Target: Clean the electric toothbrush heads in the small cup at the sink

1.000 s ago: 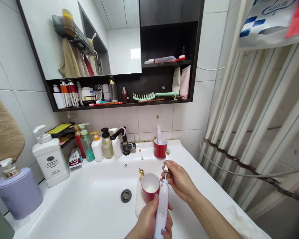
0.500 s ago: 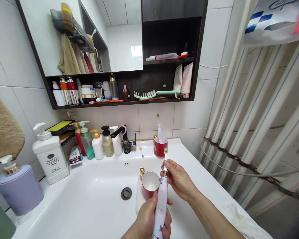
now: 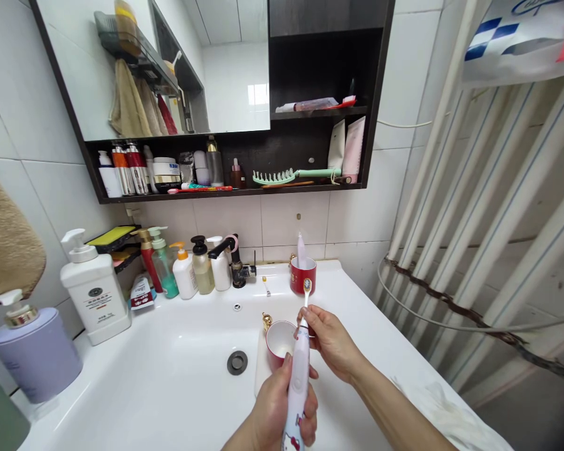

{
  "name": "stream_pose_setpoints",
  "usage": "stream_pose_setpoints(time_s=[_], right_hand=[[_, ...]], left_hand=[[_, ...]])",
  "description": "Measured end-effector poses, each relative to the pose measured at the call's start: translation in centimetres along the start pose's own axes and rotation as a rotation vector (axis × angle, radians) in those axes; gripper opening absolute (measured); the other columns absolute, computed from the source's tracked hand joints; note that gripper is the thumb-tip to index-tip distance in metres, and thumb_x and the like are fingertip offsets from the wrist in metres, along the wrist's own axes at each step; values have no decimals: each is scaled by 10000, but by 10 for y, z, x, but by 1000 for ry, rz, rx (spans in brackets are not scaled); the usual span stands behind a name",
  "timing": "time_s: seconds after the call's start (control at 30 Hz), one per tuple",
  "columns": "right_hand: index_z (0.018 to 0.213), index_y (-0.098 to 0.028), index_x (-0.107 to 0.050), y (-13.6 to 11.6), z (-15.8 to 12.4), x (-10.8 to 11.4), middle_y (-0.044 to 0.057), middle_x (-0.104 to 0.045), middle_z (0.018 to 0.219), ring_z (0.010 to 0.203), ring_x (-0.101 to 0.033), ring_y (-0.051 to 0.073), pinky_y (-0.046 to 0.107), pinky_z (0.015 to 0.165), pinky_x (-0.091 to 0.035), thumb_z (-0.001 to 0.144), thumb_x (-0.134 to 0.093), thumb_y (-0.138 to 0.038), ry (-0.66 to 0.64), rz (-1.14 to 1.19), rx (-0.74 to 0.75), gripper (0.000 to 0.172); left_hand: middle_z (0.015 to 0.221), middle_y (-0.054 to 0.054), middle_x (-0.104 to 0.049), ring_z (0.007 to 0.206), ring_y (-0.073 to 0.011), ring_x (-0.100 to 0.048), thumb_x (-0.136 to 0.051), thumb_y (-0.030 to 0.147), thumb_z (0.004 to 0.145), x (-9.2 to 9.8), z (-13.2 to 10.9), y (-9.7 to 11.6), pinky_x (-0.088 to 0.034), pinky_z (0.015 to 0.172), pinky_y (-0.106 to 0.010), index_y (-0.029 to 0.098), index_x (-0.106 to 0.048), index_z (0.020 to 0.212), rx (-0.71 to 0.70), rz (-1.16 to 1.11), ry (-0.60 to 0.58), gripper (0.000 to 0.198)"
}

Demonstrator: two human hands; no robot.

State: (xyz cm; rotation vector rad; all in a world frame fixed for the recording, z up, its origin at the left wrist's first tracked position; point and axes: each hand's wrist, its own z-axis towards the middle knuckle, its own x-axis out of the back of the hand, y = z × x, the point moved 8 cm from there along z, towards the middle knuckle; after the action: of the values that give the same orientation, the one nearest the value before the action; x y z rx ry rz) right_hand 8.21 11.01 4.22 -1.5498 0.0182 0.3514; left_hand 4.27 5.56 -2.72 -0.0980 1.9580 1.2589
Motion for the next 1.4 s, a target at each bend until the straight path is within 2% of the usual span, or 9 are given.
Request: stream_pose_setpoints(time_s=[0.17,0.37,0.47,0.53,0.67,0.97,1.23,1.4], right_hand=[[547,-156,-388,-2,0,-4,-49,-436,467,412,-407,53,190,431,-333,650,-425,-397,-20,-60,35,265],[604,-164,-401,1,-3,-13,-25,-498,518,416,-445,77,191,383,-319,646,-413,-429,-78,-7,5,268],[596,-164,-406,1,-2,-11,-26,-499,503,399,-445,80,196,374,-316,645,-419,-422,-55,-23,20,263],[585,-165,-411,-1,-1,-4,-33,-486,475,380,-433,79,202,380,-321,645,-421,-419,16,-53,61,261],[578,-161,-432,-8,1,10,-24,-486,484,418,-447,84,203,416,-340,642,-416,-434,144,-77,145,281],[582,-161,-449,-12,3,7,-21,-508,508,475,-480,99,215,454,-353,633,-421,-437,97,-144,135,282],[599,-162,-443,-6,1,5,-33,-498,500,462,-481,88,203,441,-339,656,-400,-420,67,-73,98,268],[596,-161,-452,-7,2,7,-31,-503,501,467,-480,89,207,449,-340,656,-401,-419,94,-81,119,270]], left_hand=[[385,60,-407,239,-51,-328,-225,542,665,-1,-1,2,-196,300,-175,177,-393,786,-37,-7,0,420],[380,66,-398,242,-44,-321,-197,588,638,-3,-2,4,-184,308,-171,176,-395,799,-21,-14,-18,485],[377,62,-403,239,-47,-321,-220,575,643,1,-1,6,-177,304,-171,168,-398,801,-38,31,49,472],[386,54,-418,250,-54,-343,-235,562,647,4,-1,9,-196,308,-177,154,-408,799,-76,70,100,469],[393,46,-425,271,-64,-374,-261,566,632,3,-1,7,-241,329,-192,123,-430,795,-83,153,118,502],[419,52,-412,282,-37,-352,-307,554,616,12,-8,23,-225,329,-179,126,-412,691,-273,379,291,447],[434,46,-419,284,-46,-361,-246,548,644,12,-3,18,-232,327,-180,137,-386,702,-256,365,259,438],[445,56,-395,320,-36,-362,-298,492,665,12,-8,23,-260,348,-172,151,-364,638,-319,442,321,348]])
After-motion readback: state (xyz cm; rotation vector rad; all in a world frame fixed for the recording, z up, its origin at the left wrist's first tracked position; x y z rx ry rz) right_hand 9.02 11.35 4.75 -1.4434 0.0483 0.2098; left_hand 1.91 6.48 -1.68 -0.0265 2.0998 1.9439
